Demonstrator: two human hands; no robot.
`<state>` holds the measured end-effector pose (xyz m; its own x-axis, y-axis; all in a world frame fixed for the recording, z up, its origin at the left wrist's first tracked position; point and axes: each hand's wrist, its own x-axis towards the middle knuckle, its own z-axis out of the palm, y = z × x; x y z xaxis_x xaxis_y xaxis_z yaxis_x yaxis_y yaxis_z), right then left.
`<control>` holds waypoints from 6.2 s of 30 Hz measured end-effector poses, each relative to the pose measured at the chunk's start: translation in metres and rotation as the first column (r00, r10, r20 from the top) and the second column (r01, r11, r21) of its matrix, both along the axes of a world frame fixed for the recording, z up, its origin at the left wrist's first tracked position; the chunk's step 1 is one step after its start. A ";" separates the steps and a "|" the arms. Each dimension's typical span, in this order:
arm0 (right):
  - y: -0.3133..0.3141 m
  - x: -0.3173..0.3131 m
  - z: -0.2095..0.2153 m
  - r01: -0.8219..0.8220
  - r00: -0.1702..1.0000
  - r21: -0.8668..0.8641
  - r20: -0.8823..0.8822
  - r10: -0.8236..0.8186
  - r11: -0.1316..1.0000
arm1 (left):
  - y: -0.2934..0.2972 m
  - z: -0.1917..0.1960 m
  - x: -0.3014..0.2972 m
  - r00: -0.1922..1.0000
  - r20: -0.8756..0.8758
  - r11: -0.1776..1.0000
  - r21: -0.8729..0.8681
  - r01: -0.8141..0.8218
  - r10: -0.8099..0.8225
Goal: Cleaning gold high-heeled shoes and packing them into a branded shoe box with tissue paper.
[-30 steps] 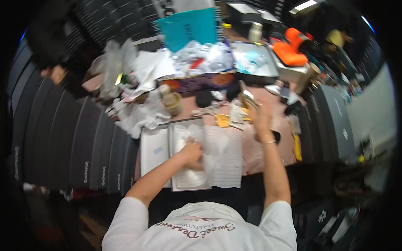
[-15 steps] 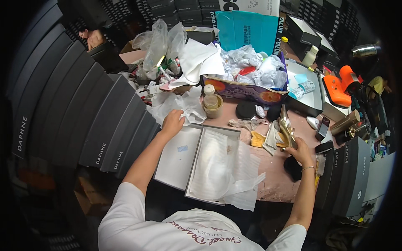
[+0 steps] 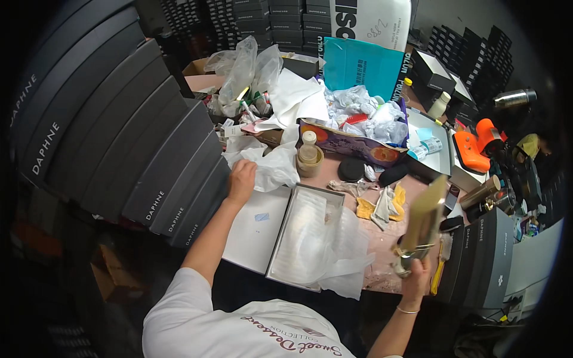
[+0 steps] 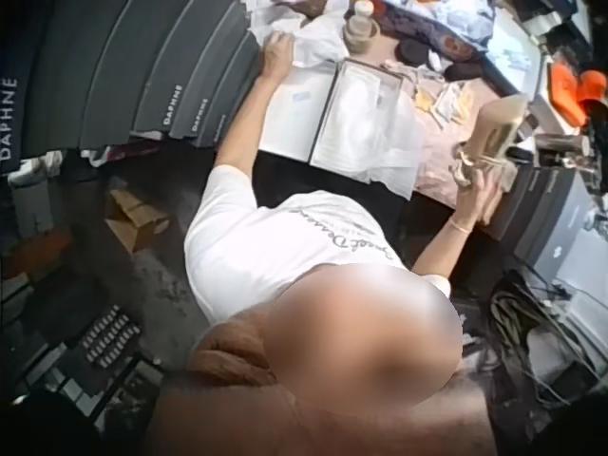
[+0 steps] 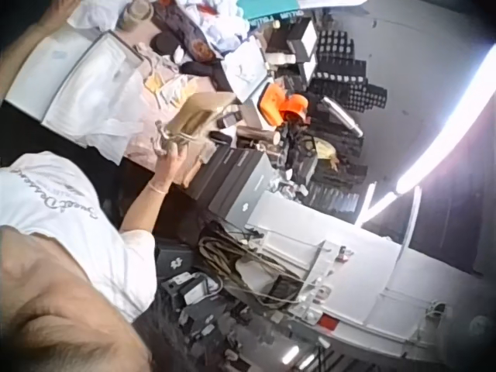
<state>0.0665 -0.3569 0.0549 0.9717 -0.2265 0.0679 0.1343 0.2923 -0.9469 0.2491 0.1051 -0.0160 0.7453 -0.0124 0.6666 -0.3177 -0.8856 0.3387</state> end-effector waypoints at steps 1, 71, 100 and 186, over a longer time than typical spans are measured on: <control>0.010 -0.010 -0.009 -0.093 0.995 0.005 -0.026 0.093 0.996 | 0.000 0.008 -0.009 0.997 0.072 0.996 -0.086 -0.003 0.009; 0.220 -0.031 -0.013 -0.400 0.792 0.768 0.014 0.611 0.500 | -0.136 0.116 -0.243 0.662 0.186 0.634 -0.190 0.750 -0.726; 0.174 -0.032 -0.065 -0.414 0.829 0.731 0.057 0.556 0.543 | -0.053 0.066 -0.171 0.645 -0.262 0.383 -0.922 0.052 -0.718; 0.120 0.088 0.008 0.201 0.928 -0.877 0.313 0.201 0.437 | -0.221 -0.106 -0.086 0.863 -0.465 0.842 -0.530 -0.094 -0.196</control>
